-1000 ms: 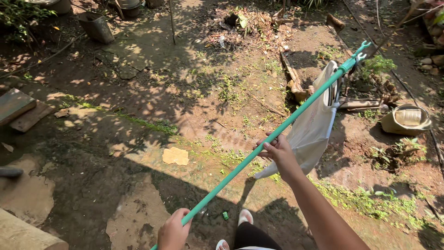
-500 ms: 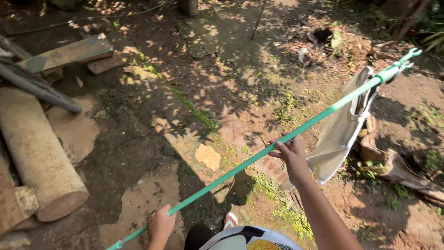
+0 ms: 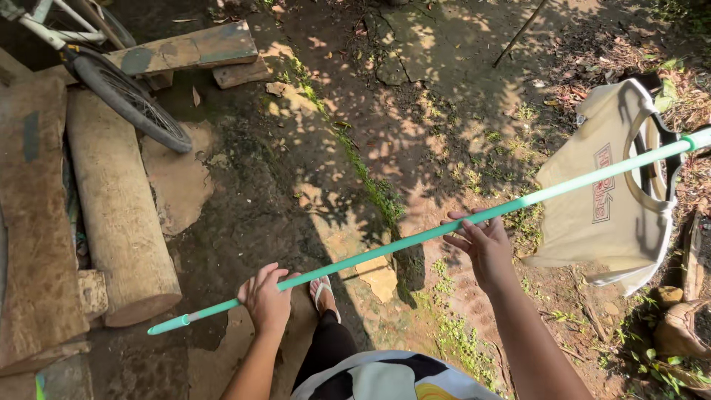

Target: The person uses a long green pole to hang several t-shirts on a clothesline in a backyard. They repeatedly walk to a basket, pick up a shirt, place it on a hanger, and use the pole to hang it on the line.

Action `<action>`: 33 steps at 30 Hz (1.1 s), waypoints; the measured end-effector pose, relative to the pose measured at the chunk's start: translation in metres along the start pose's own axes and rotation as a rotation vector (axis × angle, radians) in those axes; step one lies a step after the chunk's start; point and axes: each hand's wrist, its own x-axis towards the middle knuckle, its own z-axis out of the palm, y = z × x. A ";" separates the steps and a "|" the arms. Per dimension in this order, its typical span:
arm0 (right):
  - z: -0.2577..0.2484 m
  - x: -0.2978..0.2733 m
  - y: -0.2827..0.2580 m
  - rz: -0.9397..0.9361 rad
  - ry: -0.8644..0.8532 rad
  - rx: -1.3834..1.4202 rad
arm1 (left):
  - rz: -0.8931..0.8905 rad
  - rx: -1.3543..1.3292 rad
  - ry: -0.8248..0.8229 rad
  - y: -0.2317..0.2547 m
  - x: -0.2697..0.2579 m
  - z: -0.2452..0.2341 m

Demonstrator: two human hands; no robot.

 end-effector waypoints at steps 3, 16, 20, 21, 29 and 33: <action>0.041 0.052 0.008 0.044 0.047 -0.005 | -0.007 0.006 -0.045 -0.010 0.066 0.016; 0.121 0.282 0.045 0.112 0.118 0.076 | -0.059 0.143 -0.320 -0.060 0.318 0.095; 0.126 0.364 0.070 0.100 0.131 0.082 | -0.059 0.135 -0.299 -0.068 0.380 0.153; 0.126 0.383 0.073 0.108 0.150 0.066 | -0.062 0.135 -0.289 -0.070 0.393 0.166; 0.123 0.524 0.060 0.136 0.122 -0.018 | -0.075 0.144 -0.331 -0.042 0.517 0.252; 0.118 0.592 0.043 0.114 0.178 0.034 | -0.056 0.136 -0.381 -0.012 0.599 0.294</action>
